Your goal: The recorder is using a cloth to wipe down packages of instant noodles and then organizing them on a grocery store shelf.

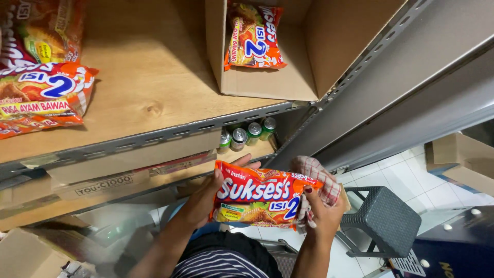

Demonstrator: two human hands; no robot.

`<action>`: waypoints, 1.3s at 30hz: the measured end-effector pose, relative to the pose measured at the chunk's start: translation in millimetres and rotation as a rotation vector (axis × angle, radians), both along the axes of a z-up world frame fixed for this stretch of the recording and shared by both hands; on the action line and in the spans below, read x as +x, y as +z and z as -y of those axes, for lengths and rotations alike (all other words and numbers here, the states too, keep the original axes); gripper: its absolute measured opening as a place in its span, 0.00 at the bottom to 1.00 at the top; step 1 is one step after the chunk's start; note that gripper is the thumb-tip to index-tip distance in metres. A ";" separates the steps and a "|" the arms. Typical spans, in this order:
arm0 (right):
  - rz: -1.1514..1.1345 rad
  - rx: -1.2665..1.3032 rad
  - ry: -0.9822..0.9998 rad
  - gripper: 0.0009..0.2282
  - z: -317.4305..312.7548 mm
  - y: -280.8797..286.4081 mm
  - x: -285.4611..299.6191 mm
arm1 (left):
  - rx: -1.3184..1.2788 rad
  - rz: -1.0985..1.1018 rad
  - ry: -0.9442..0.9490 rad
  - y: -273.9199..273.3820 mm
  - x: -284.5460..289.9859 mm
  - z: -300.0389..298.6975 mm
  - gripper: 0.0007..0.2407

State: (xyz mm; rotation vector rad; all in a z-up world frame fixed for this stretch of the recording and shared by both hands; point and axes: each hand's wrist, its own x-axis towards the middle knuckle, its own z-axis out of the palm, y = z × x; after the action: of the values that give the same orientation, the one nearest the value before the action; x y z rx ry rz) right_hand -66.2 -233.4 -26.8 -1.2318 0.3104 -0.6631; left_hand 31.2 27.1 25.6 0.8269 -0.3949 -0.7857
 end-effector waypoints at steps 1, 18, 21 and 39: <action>-0.006 -0.217 -0.149 0.20 0.3 4.2 2.2 | -0.003 0.028 0.018 1.4 -1.1 -0.8 0.37; 0.100 -0.978 -0.311 0.16 -59.8 36.4 54.4 | 0.118 0.007 0.174 -7.1 -18.9 8.3 0.32; -0.001 -0.817 -0.297 0.12 -70.6 32.7 52.6 | 0.121 -0.104 0.183 -31.0 -17.1 9.7 0.31; -0.055 -0.917 -0.313 0.18 -97.0 26.4 16.6 | -0.309 -0.182 0.317 -5.7 -12.5 27.9 0.33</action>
State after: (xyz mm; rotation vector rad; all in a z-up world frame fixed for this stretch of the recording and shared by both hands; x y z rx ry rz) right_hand -49.5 -136.4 -0.4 -2.1011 0.2487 -1.1043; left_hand 18.6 -0.9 19.9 0.5058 -0.2080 -0.4836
